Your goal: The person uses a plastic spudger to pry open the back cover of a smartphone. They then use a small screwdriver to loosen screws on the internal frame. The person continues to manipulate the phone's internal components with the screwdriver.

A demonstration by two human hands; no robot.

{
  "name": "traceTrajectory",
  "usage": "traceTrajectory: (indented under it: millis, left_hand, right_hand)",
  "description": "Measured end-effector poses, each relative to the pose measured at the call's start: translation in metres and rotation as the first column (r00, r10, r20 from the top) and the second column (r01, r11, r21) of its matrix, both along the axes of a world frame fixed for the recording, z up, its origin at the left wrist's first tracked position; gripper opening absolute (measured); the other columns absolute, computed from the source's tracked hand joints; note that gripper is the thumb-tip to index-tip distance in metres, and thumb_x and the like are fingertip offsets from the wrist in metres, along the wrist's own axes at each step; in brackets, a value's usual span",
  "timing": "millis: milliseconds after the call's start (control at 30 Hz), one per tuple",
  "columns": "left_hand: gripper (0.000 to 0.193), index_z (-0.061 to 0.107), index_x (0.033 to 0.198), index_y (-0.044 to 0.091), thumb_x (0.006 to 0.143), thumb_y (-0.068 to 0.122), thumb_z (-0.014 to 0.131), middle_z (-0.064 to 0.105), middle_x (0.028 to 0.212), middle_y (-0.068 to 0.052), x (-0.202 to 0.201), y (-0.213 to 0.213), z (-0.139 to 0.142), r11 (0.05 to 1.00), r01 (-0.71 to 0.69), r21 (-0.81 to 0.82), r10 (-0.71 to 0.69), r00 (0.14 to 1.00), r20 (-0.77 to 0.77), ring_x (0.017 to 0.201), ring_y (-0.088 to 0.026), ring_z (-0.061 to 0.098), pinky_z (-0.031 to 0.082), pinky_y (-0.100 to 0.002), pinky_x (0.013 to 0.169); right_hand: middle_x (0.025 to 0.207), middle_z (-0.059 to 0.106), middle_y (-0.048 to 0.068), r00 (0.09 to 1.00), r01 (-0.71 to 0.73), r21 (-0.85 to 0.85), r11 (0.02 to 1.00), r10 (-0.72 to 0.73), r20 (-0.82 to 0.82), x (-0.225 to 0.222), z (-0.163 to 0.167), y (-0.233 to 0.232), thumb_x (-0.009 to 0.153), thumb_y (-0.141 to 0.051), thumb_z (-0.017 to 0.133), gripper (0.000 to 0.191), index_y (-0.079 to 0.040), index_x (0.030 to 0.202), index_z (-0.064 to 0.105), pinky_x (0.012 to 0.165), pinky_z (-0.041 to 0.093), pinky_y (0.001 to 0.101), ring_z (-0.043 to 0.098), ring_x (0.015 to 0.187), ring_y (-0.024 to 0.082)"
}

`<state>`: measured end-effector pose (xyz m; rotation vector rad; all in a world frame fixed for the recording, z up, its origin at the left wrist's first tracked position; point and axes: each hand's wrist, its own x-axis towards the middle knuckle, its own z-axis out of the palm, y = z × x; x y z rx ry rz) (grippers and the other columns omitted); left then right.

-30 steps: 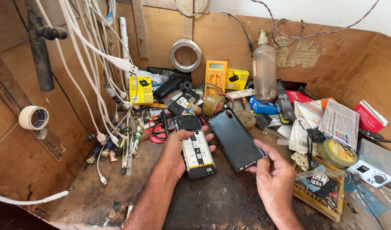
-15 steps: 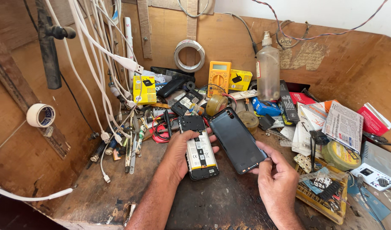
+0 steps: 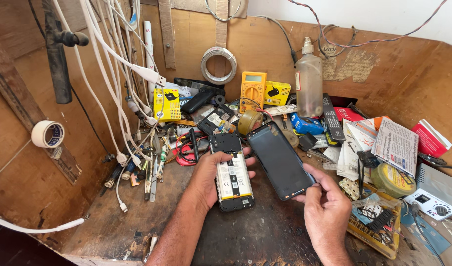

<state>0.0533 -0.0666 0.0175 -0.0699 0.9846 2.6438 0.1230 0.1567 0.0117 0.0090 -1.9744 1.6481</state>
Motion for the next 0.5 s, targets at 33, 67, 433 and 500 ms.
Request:
traceTrajectory:
  millis: [33, 67, 433, 500]
  left_hand:
    - [0.054, 0.049, 0.136, -0.013, 0.086, 0.007, 0.045, 0.071, 0.127, -0.018, 0.001, 0.000, 0.001, 1.000, 0.016, 0.006, -0.016, 1.000, 0.000, 0.113, -0.036, 0.072, 0.063, -0.052, 0.087]
    - [0.054, 0.050, 0.136, -0.012, 0.086, 0.007, 0.045, 0.071, 0.126, -0.018, 0.001, -0.001, 0.002, 1.000, 0.020, -0.008, -0.020, 1.000, -0.007, 0.112, -0.036, 0.071, 0.063, -0.052, 0.087]
    - [0.057, 0.051, 0.137, -0.010, 0.083, 0.009, 0.043, 0.071, 0.127, -0.016, 0.003, 0.001, 0.005, 0.998, 0.058, -0.018, -0.059, 0.998, -0.027, 0.112, -0.035, 0.070, 0.062, -0.051, 0.088]
    - [0.058, 0.050, 0.137, -0.010, 0.083, 0.008, 0.043, 0.071, 0.128, -0.017, 0.003, 0.001, 0.004, 0.998, 0.046, -0.041, -0.047, 0.999, -0.012, 0.113, -0.035, 0.070, 0.062, -0.052, 0.089]
  right_hand:
    - [0.118, 0.072, 0.013, 1.000, 0.001, -0.004, 1.000, -0.001, 0.003, 0.000, 0.000, 0.000, 0.098, 0.007, 0.044, 0.037, 0.001, 0.127, 0.067, 0.071, 0.067, 0.0315, 0.073, 0.089, 0.016]
    - [0.118, 0.072, 0.014, 1.000, -0.004, -0.010, 1.000, 0.004, -0.004, 0.000, 0.000, 0.000, 0.098, 0.007, 0.044, 0.038, 0.001, 0.127, 0.067, 0.071, 0.067, 0.0317, 0.073, 0.089, 0.016]
    - [0.115, 0.073, 0.014, 1.000, 0.031, -0.028, 0.999, -0.031, -0.001, 0.011, 0.000, 0.005, 0.099, 0.007, 0.044, 0.036, 0.003, 0.126, 0.067, 0.070, 0.066, 0.0327, 0.073, 0.083, 0.017]
    - [0.112, 0.073, 0.015, 0.998, 0.055, -0.037, 0.998, -0.054, 0.043, 0.014, -0.001, 0.007, 0.099, 0.007, 0.043, 0.037, 0.002, 0.126, 0.068, 0.070, 0.066, 0.0327, 0.073, 0.082, 0.018]
